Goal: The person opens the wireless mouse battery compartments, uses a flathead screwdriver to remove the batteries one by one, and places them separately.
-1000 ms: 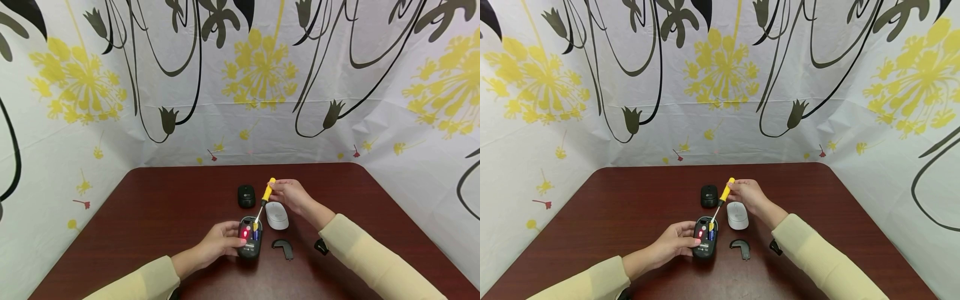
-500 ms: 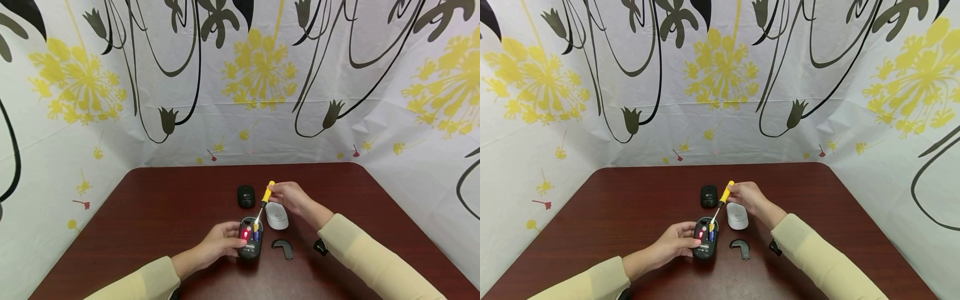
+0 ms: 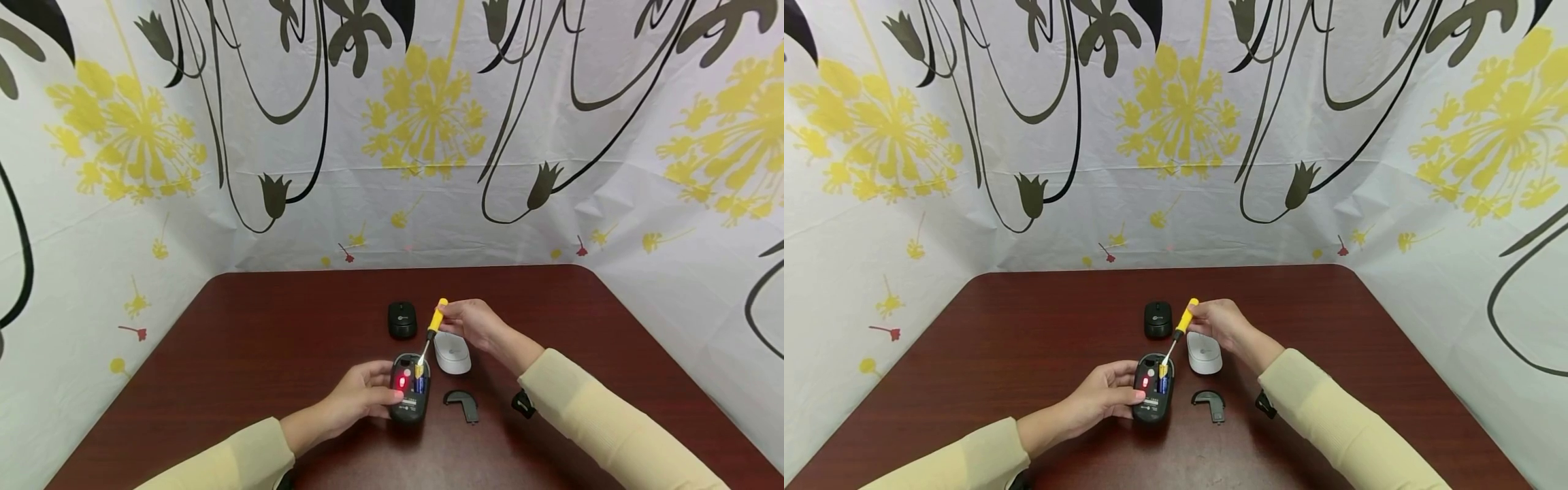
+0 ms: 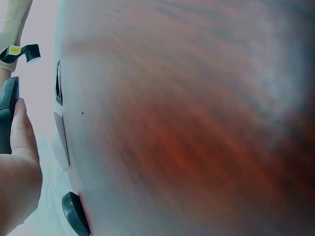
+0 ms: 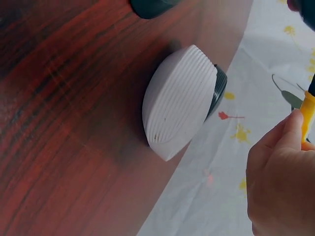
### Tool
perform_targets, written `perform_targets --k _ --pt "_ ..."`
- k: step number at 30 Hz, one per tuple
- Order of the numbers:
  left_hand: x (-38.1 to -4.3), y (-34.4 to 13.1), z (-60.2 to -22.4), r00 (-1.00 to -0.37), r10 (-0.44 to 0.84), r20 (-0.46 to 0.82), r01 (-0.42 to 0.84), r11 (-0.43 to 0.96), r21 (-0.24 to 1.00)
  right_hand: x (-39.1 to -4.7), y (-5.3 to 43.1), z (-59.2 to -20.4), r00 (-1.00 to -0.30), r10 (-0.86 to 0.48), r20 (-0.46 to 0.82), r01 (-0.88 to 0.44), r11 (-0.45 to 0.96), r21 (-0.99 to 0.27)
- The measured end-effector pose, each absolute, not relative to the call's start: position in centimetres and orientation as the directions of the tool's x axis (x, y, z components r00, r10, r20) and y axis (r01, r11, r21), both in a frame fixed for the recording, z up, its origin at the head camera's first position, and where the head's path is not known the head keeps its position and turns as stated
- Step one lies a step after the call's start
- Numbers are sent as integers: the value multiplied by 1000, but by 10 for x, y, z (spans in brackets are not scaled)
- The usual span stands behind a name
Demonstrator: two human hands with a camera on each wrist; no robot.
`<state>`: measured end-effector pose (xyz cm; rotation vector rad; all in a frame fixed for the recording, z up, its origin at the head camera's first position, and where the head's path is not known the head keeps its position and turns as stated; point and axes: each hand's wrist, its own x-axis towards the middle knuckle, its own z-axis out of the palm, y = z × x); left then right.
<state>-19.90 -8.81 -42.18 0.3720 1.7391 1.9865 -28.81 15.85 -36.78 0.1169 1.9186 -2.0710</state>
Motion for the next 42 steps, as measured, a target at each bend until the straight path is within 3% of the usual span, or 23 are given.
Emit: perform_targets --k 16,29,42 --pt "-206 -92 -420 -874 476 -94 -172 -122 978 -283 156 -356 -964 -152 -219 234 -90 -968" --pt "-205 -92 -419 -872 474 -120 -198 -117 973 -268 155 -336 -991 -112 75 -66 -86 -994" --pt "-205 -93 -422 -880 463 -103 -192 -149 970 -250 150 -338 -900 -217 378 -384 -14 -923"
